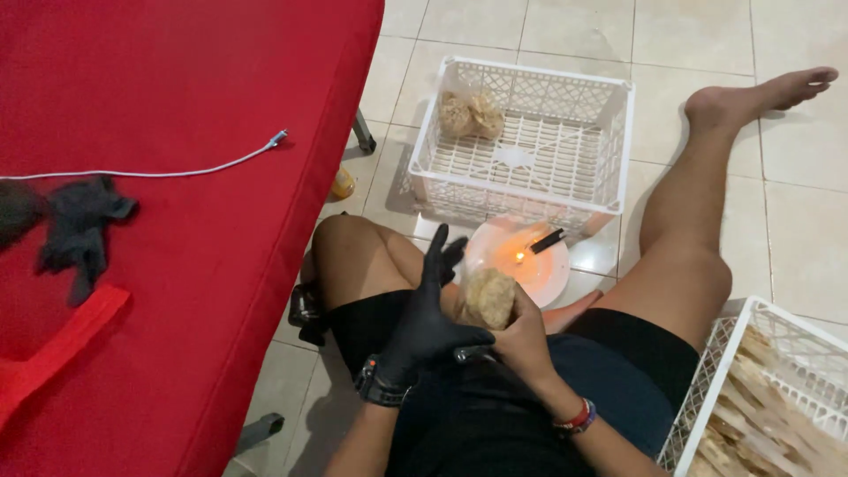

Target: Sealing plastic bags of food items using a candle flame as a heat source

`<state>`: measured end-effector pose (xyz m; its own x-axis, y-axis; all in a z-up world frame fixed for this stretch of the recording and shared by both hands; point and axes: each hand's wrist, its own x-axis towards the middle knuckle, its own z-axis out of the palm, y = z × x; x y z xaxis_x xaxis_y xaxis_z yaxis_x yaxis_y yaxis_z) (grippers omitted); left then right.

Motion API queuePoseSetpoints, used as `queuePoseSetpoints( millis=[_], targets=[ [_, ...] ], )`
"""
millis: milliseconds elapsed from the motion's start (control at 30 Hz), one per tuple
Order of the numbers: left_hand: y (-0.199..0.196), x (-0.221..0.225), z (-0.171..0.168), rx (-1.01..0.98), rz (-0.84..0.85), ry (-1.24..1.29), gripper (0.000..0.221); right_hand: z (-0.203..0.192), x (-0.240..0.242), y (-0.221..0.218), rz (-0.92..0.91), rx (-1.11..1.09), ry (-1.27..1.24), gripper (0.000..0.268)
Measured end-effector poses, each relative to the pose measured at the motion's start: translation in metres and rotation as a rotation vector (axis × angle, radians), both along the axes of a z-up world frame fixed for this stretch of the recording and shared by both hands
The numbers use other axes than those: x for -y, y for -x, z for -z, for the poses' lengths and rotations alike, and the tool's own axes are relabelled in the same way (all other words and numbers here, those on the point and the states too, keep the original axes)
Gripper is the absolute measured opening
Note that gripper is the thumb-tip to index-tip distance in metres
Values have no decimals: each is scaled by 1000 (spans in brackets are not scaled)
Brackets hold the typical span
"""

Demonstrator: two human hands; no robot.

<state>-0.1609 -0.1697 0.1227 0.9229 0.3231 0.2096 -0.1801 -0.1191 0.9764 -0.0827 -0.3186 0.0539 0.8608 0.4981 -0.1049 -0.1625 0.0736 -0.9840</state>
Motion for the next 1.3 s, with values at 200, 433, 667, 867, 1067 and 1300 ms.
queuePoseSetpoints(
  millis=[200, 433, 667, 867, 1067, 1300],
  targets=[
    [-5, 29, 116, -313, 70, 338, 79, 40, 9, 4, -28, -23, 83, 61],
    [-15, 49, 158, -390, 95, 573, 83, 95, 45, -11, -44, 532, 291, 71],
    [-16, 50, 150, -428, 97, 550, 77, 87, 68, -24, 50, 275, 61, 78],
    [-12, 50, 167, -380, 127, 466, 77, -16, 85, -45, -18, 639, 61, 54],
    [-13, 55, 169, -391, 275, 389, 68, -105, 79, -71, -483, 994, 509, 25],
    [-8, 44, 137, -383, 342, 293, 66, -126, 79, -81, -593, 717, 476, 23]
  ],
)
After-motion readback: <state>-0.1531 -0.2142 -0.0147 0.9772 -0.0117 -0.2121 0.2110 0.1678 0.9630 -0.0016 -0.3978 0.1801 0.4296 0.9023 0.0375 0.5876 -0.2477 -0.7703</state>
